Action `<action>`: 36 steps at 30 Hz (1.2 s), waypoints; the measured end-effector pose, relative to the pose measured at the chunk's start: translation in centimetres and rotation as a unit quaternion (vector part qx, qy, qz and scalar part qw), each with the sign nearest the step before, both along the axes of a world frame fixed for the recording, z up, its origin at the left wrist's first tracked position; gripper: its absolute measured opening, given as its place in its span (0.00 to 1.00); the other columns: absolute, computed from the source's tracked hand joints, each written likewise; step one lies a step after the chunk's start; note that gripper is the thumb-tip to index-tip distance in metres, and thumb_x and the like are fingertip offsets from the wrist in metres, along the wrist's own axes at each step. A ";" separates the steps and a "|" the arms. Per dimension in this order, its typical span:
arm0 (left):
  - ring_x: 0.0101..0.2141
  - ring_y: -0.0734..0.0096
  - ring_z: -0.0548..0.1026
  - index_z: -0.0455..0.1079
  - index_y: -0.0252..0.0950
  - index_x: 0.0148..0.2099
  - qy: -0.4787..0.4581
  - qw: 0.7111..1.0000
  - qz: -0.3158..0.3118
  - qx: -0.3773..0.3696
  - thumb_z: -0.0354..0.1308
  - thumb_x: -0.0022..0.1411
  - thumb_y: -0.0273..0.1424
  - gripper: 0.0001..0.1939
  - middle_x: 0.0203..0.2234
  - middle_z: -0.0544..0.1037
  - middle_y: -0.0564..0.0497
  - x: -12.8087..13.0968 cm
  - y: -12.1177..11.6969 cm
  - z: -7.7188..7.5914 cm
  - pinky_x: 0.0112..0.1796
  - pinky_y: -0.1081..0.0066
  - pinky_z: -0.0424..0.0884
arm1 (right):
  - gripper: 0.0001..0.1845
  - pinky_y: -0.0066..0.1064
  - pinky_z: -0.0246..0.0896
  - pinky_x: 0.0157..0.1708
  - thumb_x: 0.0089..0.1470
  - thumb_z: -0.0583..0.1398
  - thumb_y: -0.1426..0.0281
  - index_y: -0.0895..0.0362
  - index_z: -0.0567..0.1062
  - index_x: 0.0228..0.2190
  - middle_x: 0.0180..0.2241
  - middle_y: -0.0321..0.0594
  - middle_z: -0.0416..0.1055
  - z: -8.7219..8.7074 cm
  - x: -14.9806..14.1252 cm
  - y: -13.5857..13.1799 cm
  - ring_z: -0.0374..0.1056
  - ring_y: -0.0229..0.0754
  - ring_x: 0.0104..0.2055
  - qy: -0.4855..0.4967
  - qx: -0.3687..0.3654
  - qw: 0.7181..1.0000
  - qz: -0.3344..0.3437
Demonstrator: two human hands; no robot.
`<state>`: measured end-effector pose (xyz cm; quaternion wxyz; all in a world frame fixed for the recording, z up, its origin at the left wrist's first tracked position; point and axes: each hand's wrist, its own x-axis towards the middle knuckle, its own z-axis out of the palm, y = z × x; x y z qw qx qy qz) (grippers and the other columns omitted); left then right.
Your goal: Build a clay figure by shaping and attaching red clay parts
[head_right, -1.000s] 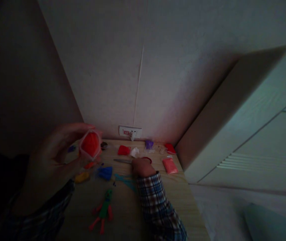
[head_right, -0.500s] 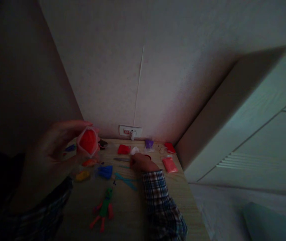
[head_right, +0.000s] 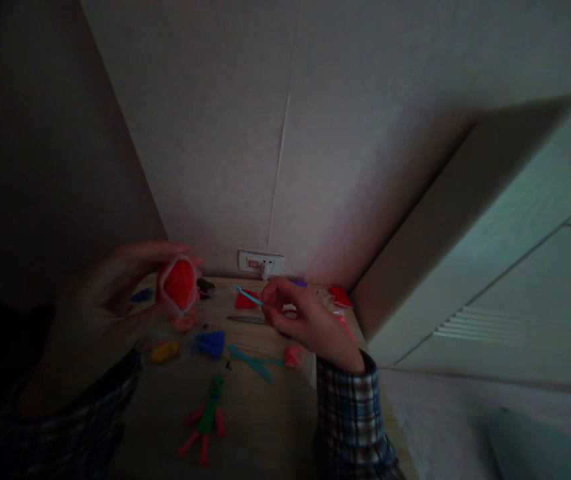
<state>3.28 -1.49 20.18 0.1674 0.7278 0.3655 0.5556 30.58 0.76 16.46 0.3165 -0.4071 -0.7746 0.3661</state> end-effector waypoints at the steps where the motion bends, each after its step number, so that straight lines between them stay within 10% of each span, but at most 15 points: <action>1: 0.45 0.63 0.85 0.80 0.40 0.54 0.002 1.000 -0.002 -0.001 0.67 0.62 0.25 0.17 0.49 0.88 0.50 0.0 0.0 0.0 0.49 0.66 0.79 | 0.08 0.29 0.68 0.33 0.68 0.62 0.64 0.54 0.75 0.37 0.30 0.34 0.75 0.6 -0.2 -0.4 0.72 0.39 0.33 0.018 0.023 1.000 -0.010; 11: 0.45 0.63 0.87 0.81 0.49 0.51 0.026 1.000 -0.010 0.006 0.71 0.58 0.25 0.20 0.47 0.90 0.58 -0.1 0.2 0.0 0.45 0.72 0.80 | 0.05 0.24 0.52 0.17 0.67 0.64 0.67 0.51 0.78 0.36 0.27 0.30 0.74 3.4 -1.6 -4.1 0.64 0.34 0.23 0.155 0.137 0.975 -0.084; 21: 0.43 0.59 0.89 0.80 0.54 0.50 0.039 0.998 -0.036 0.013 0.70 0.61 0.28 0.17 0.46 0.90 0.59 0.1 -0.2 0.4 0.44 0.68 0.83 | 0.10 0.23 0.76 0.30 0.66 0.63 0.75 0.49 0.84 0.40 0.37 0.35 0.85 4.8 -3.6 -6.1 0.82 0.40 0.35 0.123 0.203 0.968 -0.084; 36: 0.45 0.62 0.87 0.79 0.54 0.54 0.020 0.994 -0.099 0.031 0.72 0.68 0.33 0.15 0.48 0.89 0.57 0.3 -0.3 0.4 0.45 0.68 0.81 | 0.13 0.29 0.68 0.29 0.66 0.59 0.77 0.47 0.78 0.37 0.28 0.30 0.77 5.2 -3.0 -6.7 0.74 0.38 0.29 0.002 0.300 0.948 -0.104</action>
